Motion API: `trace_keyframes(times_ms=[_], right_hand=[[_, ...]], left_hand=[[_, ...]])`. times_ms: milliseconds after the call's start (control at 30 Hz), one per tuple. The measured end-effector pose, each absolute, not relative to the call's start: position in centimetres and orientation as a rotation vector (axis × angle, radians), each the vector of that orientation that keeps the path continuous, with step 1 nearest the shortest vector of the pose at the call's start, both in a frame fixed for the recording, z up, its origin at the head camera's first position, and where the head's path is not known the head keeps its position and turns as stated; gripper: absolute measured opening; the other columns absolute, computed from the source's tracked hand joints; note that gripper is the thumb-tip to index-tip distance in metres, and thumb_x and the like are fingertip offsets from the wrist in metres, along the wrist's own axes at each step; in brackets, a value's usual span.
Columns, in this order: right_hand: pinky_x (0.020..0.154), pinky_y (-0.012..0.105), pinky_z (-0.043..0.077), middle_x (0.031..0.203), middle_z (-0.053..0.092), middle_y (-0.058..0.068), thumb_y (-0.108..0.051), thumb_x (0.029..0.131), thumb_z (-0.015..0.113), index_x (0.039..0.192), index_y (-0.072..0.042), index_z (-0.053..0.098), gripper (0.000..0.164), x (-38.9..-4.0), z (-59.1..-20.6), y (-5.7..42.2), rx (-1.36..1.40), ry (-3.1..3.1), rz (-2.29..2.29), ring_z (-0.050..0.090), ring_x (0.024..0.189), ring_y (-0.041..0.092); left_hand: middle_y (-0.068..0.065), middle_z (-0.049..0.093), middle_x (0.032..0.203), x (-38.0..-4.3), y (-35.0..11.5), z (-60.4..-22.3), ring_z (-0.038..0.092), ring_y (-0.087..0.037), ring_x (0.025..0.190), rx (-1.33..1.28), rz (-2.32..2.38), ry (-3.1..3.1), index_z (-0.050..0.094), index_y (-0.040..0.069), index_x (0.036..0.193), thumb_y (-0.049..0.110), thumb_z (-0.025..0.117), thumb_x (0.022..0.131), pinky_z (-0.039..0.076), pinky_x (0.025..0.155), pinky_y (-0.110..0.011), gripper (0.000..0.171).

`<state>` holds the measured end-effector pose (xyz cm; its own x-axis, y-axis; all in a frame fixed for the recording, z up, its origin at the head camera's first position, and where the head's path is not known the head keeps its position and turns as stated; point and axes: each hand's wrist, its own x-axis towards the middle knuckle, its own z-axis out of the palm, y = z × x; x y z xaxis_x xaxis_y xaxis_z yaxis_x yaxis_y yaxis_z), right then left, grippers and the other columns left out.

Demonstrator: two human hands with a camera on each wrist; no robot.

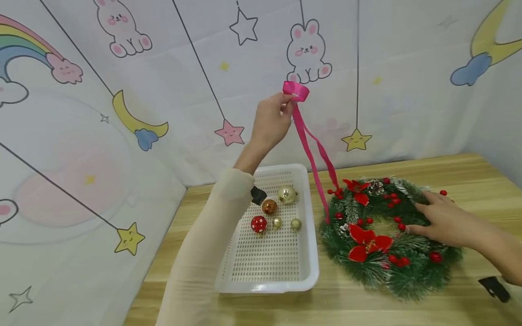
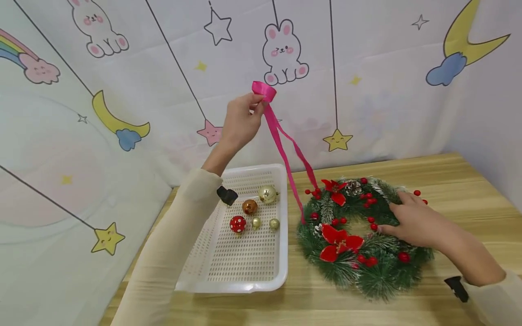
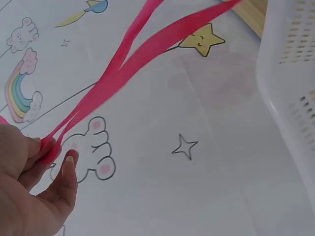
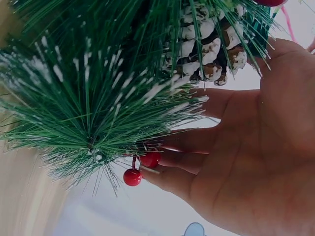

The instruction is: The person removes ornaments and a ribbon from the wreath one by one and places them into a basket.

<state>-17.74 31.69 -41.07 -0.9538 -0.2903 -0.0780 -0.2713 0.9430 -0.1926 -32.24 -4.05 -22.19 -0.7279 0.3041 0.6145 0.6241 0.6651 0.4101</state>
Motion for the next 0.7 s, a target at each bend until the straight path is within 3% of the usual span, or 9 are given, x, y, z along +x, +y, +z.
trace_keyframes(times_ms=[400,700], right_hand=[[0.105,0.084,0.032,0.145,0.029,0.059,-0.035,0.092,0.079,0.129,0.025,0.058,0.074,-18.1,-40.9,32.7,-0.452,2.986,-0.298,0.032,0.131,0.076],[0.104,0.084,0.031,0.146,0.027,0.059,-0.040,0.092,0.079,0.132,0.025,0.055,0.080,-18.1,-41.3,32.8,-0.454,2.967,-0.344,0.030,0.131,0.077]], left_hand=[[-0.010,0.080,0.115,-28.1,-6.7,-15.4,0.074,-0.019,0.103,-0.783,-0.970,-2.180,0.077,0.000,0.120,0.011,0.060,0.106,0.054,0.077,-0.018,0.024],[-0.007,0.078,0.125,-24.9,-9.0,-11.9,0.074,-0.017,0.110,-0.717,-1.110,-2.138,0.076,0.004,0.124,0.019,0.060,0.108,0.056,0.088,-0.019,0.027]])
